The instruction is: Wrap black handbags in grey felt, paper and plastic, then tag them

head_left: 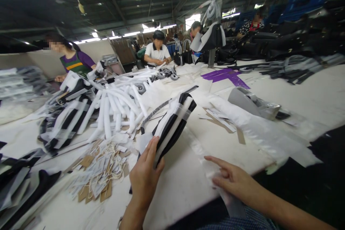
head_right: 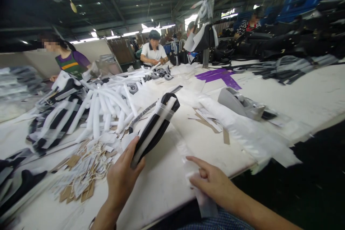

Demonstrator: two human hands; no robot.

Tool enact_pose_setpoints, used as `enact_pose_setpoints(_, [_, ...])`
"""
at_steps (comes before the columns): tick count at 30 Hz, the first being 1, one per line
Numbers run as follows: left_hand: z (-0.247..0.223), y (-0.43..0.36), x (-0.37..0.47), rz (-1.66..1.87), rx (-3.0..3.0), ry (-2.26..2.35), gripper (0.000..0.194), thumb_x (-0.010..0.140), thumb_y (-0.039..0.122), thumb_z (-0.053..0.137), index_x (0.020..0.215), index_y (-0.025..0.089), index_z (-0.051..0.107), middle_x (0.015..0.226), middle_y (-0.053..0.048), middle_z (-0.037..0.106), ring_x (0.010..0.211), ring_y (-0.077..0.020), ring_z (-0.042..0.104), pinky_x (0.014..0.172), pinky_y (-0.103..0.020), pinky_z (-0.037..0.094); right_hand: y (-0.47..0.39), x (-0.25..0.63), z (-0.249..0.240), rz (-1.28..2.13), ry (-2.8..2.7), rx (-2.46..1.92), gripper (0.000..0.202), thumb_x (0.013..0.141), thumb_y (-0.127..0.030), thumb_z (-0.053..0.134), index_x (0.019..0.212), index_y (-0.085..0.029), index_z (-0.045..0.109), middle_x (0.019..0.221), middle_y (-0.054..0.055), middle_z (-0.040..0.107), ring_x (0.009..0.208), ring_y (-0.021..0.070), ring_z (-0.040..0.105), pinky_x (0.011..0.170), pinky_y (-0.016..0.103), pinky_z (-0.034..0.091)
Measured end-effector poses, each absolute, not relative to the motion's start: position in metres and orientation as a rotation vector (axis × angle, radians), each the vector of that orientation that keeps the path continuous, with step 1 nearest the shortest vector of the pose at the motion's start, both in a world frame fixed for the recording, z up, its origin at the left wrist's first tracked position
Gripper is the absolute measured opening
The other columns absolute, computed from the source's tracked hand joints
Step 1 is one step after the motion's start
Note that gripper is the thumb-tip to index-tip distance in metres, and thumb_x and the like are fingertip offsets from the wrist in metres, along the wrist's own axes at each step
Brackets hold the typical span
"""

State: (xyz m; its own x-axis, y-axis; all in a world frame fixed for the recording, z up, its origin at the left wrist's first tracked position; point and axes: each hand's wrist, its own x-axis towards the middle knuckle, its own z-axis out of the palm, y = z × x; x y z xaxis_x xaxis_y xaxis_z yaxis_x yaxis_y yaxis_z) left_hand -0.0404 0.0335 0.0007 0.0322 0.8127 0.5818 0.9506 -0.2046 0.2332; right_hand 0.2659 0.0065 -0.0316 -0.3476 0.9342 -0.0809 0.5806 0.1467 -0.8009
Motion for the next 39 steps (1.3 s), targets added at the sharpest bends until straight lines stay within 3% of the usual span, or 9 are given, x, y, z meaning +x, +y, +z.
enact_pose_setpoints(4, [0.006,0.038,-0.037,-0.912,-2.057,-1.806,0.069,0.087,0.016,0.066,0.149,0.032,0.041,0.138,-0.001,0.063,0.112,-0.0201,0.068,0.08,-0.024,0.059,0.001,0.26,-0.021,0.775,-2.261,-1.471,0.066,0.095,-0.048,0.055,0.154,-0.023,0.038,0.061,-0.001,0.067,0.053,0.0207,0.065,0.049,0.028,0.05])
enact_pose_setpoints(8, [0.006,0.038,-0.034,-0.907,-2.024,-1.709,0.069,0.087,0.014,0.065,0.149,0.031,0.04,0.137,-0.001,0.063,0.11,-0.0188,0.069,0.08,-0.023,0.058,0.01,0.264,-0.011,0.017,-2.29,-1.39,0.056,0.096,-0.053,0.054,0.143,-0.023,0.055,0.095,0.011,0.075,0.078,0.0284,0.071,0.068,0.039,0.058])
enact_pose_setpoints(12, [0.009,0.032,-0.024,-0.947,-2.037,-1.583,0.069,0.088,0.01,0.061,0.15,0.03,0.039,0.14,-0.001,0.061,0.114,-0.0178,0.068,0.089,-0.024,0.056,0.031,0.248,-0.026,0.158,-2.508,-1.013,0.064,0.095,-0.057,0.056,0.147,-0.021,0.05,0.147,0.014,0.051,0.134,0.035,0.049,0.112,0.054,0.041])
enact_pose_setpoints(16, [0.015,0.026,-0.006,-0.977,-2.093,-1.358,0.062,0.089,0.008,0.058,0.147,0.025,0.044,0.14,-0.005,0.061,0.119,-0.0188,0.065,0.095,-0.027,0.054,0.052,0.23,-0.05,0.375,-2.636,-0.931,0.07,0.095,-0.056,0.057,0.153,-0.02,0.041,0.155,0.015,0.039,0.143,0.0349,0.036,0.118,0.058,0.03])
enact_pose_setpoints(21, [0.008,0.021,0.018,-0.981,-2.188,-1.12,0.052,0.093,0.008,0.057,0.142,0.024,0.052,0.141,-0.006,0.059,0.13,-0.0223,0.057,0.102,-0.032,0.051,0.052,0.225,-0.05,0.269,-2.55,-0.889,0.056,0.094,-0.033,0.06,0.146,-0.018,0.05,0.146,0.015,0.053,0.137,0.0323,0.046,0.113,0.052,0.041])
enact_pose_setpoints(24, [-0.008,0.017,0.029,-0.943,-2.264,-1.072,0.047,0.098,0.012,0.051,0.142,0.026,0.052,0.143,-0.007,0.057,0.133,-0.0231,0.054,0.101,-0.034,0.053,0.037,0.231,-0.041,0.156,-2.472,-0.668,0.028,0.098,-0.026,0.048,0.111,-0.015,0.07,0.108,0.014,0.072,0.103,0.0284,0.067,0.089,0.043,0.056])
enact_pose_setpoints(28, [-0.033,0.014,0.04,-0.887,-2.336,-1.017,0.039,0.103,0.022,0.042,0.139,0.029,0.055,0.142,-0.005,0.058,0.129,-0.0218,0.057,0.096,-0.032,0.055,0.021,0.242,-0.013,0.127,-2.444,-0.477,0.036,0.102,-0.027,0.04,0.076,-0.019,0.064,0.067,0.005,0.063,0.06,0.0187,0.057,0.056,0.032,0.045])
enact_pose_setpoints(35, [-0.037,0.013,0.046,-0.849,-2.288,-0.962,0.039,0.103,0.018,0.043,0.138,0.03,0.056,0.138,-0.003,0.062,0.123,-0.021,0.062,0.091,-0.031,0.058,0.104,0.234,0.049,0.418,-2.248,-1.047,0.042,0.105,-0.034,0.039,0.074,-0.018,0.063,0.076,0.004,0.068,0.074,0.0154,0.064,0.072,0.028,0.048])
enact_pose_setpoints(39, [-0.035,0.006,0.05,-0.87,-2.228,-0.977,0.036,0.102,0.021,0.046,0.132,0.033,0.061,0.132,-0.002,0.066,0.117,-0.0205,0.066,0.086,-0.03,0.059,0.184,0.202,0.047,0.537,-2.433,-1.411,0.014,0.096,-0.028,0.062,0.096,-0.017,0.071,0.099,0.005,0.073,0.092,0.0186,0.066,0.086,0.03,0.051])
